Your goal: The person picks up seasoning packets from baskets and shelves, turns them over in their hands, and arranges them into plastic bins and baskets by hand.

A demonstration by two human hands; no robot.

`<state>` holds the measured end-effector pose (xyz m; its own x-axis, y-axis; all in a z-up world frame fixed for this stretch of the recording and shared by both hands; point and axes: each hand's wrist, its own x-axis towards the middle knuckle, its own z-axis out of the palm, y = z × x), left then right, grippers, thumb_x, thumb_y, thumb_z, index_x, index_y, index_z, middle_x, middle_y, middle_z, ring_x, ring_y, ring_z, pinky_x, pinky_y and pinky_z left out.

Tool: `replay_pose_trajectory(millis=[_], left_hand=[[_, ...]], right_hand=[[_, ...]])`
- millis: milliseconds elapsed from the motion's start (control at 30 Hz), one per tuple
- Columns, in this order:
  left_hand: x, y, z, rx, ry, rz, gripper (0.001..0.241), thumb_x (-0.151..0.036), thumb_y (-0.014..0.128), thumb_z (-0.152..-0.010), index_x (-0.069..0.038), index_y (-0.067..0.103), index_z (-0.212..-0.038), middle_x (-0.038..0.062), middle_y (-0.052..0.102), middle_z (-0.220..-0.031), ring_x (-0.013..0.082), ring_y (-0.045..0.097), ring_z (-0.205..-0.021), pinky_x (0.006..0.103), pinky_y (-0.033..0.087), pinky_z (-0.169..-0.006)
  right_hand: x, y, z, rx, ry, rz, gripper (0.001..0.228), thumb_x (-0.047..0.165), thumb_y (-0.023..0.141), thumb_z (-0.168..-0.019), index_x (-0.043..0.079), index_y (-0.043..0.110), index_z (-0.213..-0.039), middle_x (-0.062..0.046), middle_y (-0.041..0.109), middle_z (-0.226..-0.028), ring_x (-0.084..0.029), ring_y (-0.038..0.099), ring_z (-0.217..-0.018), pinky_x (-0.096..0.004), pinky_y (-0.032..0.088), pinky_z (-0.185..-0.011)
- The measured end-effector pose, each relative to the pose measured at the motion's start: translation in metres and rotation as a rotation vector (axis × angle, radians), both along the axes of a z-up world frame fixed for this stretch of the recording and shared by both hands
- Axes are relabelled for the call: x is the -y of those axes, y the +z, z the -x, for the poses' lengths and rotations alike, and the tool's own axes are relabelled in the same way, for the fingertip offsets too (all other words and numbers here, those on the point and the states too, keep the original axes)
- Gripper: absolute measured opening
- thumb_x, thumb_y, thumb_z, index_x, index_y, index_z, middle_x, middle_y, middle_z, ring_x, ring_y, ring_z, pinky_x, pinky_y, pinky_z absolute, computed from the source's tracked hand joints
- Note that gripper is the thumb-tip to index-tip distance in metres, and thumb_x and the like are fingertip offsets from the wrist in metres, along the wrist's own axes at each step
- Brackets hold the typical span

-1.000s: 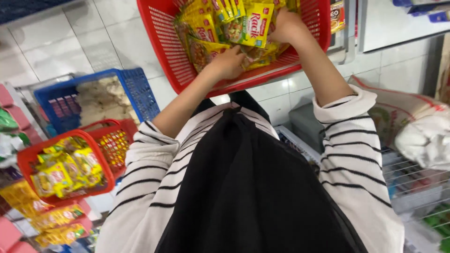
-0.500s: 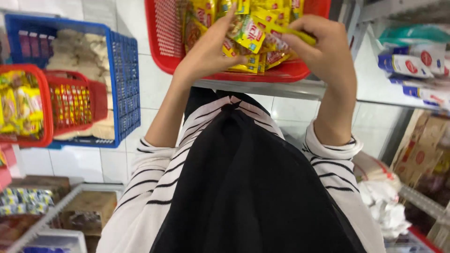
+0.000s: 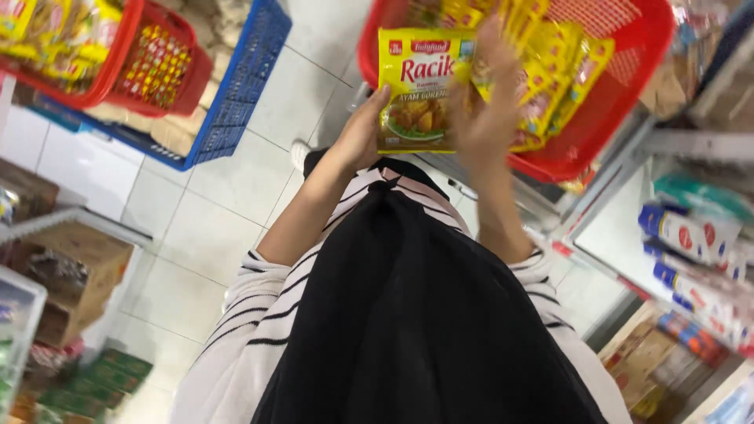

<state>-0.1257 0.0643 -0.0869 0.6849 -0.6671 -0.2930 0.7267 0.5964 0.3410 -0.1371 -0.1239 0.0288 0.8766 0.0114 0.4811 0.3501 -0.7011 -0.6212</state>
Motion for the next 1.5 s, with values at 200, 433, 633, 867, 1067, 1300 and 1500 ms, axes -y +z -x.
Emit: replay_pose_trajectory(millis=[200, 433, 633, 867, 1067, 1300, 1500], left_hand=[[-0.078, -0.03, 0.017, 0.425, 0.221, -0.263, 0.065, -0.047, 0.051, -0.106, -0.008, 0.036, -0.156, 0.018, 0.044, -0.158, 0.0361, 0.05, -0.142, 0.0532, 0.045, -0.117], [-0.192, -0.049, 0.042, 0.015, 0.41, 0.196, 0.073, -0.055, 0.038, -0.112, 0.001, 0.038, -0.159, 0.023, 0.045, -0.161, 0.0391, 0.047, -0.147, 0.0528, 0.039, -0.124], [-0.265, -0.041, 0.066, -0.025, 0.745, -0.044, 0.06, -0.044, 0.039, -0.106, -0.017, 0.028, -0.159, 0.011, 0.047, -0.156, 0.0299, 0.047, -0.145, 0.0503, 0.038, -0.121], [-0.352, -0.041, 0.092, -0.142, 0.906, 0.1, 0.058, -0.039, 0.039, -0.111, -0.001, 0.037, -0.155, 0.019, 0.053, -0.152, 0.0328, 0.054, -0.139, 0.0486, 0.044, -0.118], [-0.382, -0.05, 0.103, -0.134, 0.983, -0.313, 0.064, -0.003, 0.053, -0.093, -0.007, 0.033, -0.153, 0.015, 0.056, -0.142, 0.0294, 0.057, -0.13, 0.0453, 0.048, -0.109], [-0.424, -0.058, 0.087, 0.047, 0.983, -0.888, 0.035, -0.001, 0.062, -0.103, -0.004, 0.055, -0.137, 0.007, 0.063, -0.122, 0.0127, 0.06, -0.109, 0.0288, 0.05, -0.095], [-0.493, -0.016, 0.043, -0.035, 1.071, -1.169, 0.025, 0.0, 0.069, -0.097, -0.002, 0.064, -0.122, 0.002, 0.07, -0.1, 0.0065, 0.064, -0.091, 0.0242, 0.054, -0.081]], right_hand=[[-0.113, -0.03, -0.016, 0.154, 0.513, 0.556, 0.072, 0.066, 0.058, -0.101, 0.02, 0.052, -0.156, -0.006, 0.042, -0.164, -0.026, 0.031, -0.156, -0.057, 0.008, -0.125], [-0.173, -0.061, -0.065, -0.293, 0.439, 0.131, 0.073, 0.046, 0.053, -0.112, 0.012, 0.025, -0.171, -0.014, 0.02, -0.177, -0.032, 0.018, -0.167, -0.056, 0.015, -0.136], [-0.302, -0.073, -0.04, -0.063, 0.93, 0.426, 0.083, 0.047, 0.068, -0.093, 0.016, 0.031, -0.16, -0.013, 0.026, -0.168, -0.031, 0.022, -0.158, -0.059, 0.011, -0.127], [-0.357, -0.109, -0.077, -0.569, 0.925, -0.062, 0.066, 0.028, 0.053, -0.112, 0.0, 0.026, -0.166, -0.022, 0.031, -0.172, -0.033, 0.033, -0.16, -0.048, 0.028, -0.13], [-0.393, -0.145, -0.065, -1.352, 0.95, -0.497, 0.054, 0.007, 0.058, -0.105, -0.002, 0.041, -0.155, -0.01, 0.068, -0.127, -0.013, 0.065, -0.107, -0.029, 0.053, -0.088], [-0.455, -0.168, -0.103, -1.341, 0.926, -0.551, 0.034, 0.004, 0.064, -0.101, -0.001, 0.054, -0.134, -0.005, 0.07, -0.113, -0.01, 0.068, -0.1, -0.027, 0.055, -0.083], [-0.53, -0.177, -0.173, -1.097, 1.007, -0.159, 0.028, 0.008, 0.073, -0.103, 0.0, 0.064, -0.128, -0.008, 0.07, -0.101, -0.011, 0.065, -0.089, -0.027, 0.052, -0.076]])
